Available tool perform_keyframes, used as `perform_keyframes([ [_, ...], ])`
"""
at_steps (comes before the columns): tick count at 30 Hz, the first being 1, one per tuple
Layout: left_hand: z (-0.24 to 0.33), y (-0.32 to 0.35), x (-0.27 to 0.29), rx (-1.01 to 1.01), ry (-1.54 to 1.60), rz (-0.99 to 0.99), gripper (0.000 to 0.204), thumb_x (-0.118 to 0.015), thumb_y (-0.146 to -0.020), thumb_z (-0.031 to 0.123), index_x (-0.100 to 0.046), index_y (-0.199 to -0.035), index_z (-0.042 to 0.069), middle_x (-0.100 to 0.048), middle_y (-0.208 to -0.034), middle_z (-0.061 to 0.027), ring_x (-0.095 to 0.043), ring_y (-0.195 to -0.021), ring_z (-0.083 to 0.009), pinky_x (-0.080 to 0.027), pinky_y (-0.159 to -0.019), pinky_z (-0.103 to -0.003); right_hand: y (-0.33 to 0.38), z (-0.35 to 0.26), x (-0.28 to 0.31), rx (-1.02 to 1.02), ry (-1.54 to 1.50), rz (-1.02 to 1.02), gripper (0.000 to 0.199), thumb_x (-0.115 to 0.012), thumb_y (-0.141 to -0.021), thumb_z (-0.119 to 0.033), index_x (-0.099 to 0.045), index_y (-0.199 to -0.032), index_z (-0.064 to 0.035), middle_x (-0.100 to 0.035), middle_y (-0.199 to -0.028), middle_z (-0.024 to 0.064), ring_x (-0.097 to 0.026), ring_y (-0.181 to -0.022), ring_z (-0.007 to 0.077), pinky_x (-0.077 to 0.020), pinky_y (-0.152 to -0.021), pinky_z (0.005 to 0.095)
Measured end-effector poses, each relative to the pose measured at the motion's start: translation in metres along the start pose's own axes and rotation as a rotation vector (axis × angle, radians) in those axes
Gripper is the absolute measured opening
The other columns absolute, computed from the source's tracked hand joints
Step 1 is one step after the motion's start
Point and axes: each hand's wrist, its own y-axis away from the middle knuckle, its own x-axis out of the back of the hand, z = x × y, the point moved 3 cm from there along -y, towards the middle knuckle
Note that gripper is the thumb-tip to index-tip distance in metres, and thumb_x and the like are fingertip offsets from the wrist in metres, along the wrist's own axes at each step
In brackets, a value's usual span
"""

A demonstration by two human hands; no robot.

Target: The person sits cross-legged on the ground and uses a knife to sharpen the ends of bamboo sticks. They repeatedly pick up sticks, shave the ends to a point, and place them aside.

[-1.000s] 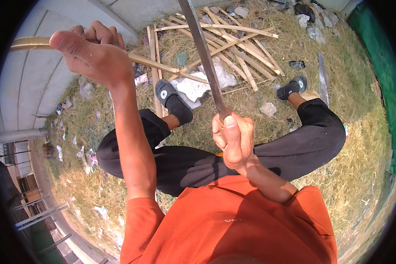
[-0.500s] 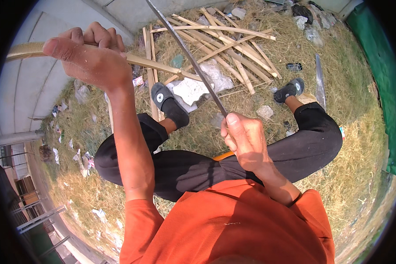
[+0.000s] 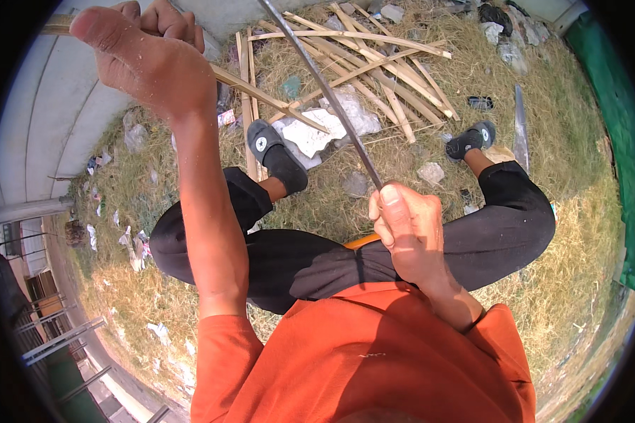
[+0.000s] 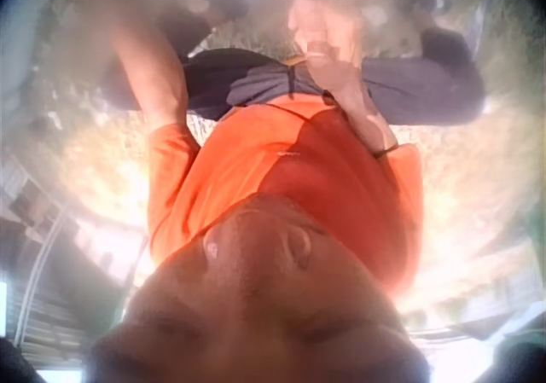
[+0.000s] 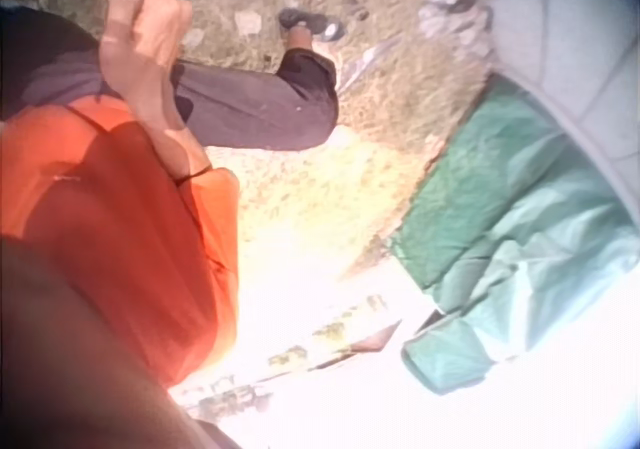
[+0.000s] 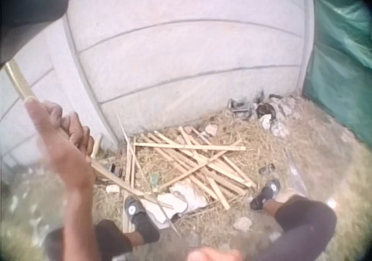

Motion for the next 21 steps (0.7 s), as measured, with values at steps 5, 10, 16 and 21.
perform_keyframes([
  [5, 0.001, 0.0, -0.005, -0.028, 0.039, -0.068, 0.069, -0.029, -0.086, 0.079, -0.026, -0.079, 0.011, -0.022, -0.051, -0.001, -0.019, -0.044, -0.0103, -0.018, -0.039, -0.026, -0.004, 0.072, -0.021, -0.074, 0.257, -0.154, 0.054, -0.042, -0.1, -0.042, -0.051, -0.066, -0.0014, -0.043, -0.052, 0.0008, -0.038, -0.044, 0.0095, -0.032, -0.045, 0.0293],
  [10, -0.006, 0.01, 0.003, -0.021, 0.068, 0.045, 0.063, -0.031, -0.092, 0.071, -0.018, -0.069, 0.014, -0.018, -0.053, 0.0034, -0.02, -0.042, -0.0071, -0.017, -0.037, -0.026, -0.004, 0.032, 0.001, -0.209, 0.165, -0.107, 0.059, -0.042, -0.099, -0.042, -0.054, -0.064, 0.0038, -0.048, -0.052, 0.0161, -0.048, -0.049, 0.0284, -0.0396, -0.055, 0.0418],
  [16, -0.005, 0.0, -0.007, -0.049, 0.121, 0.0, 0.062, -0.034, -0.092, 0.07, -0.019, -0.07, 0.014, -0.018, -0.053, 0.0044, -0.02, -0.043, -0.0052, -0.015, -0.038, -0.025, 0.014, -0.016, -0.006, 0.274, -0.231, 0.038, 0.046, -0.044, -0.099, -0.038, -0.053, -0.075, 0.0005, -0.044, -0.055, 0.0032, -0.041, -0.044, 0.0112, -0.0321, -0.044, 0.028],
  [21, -0.01, -0.003, 0.0, -0.028, 0.126, 0.022, 0.062, -0.035, -0.091, 0.071, -0.02, -0.07, 0.014, -0.019, -0.053, 0.0046, -0.02, -0.043, -0.005, -0.015, -0.039, -0.024, 0.004, 0.15, -0.004, -0.668, 0.026, -0.09, 0.057, -0.044, -0.097, -0.048, -0.048, -0.061, -0.0045, -0.04, -0.045, 0.003, -0.04, -0.035, 0.0145, -0.0301, -0.034, 0.0303],
])
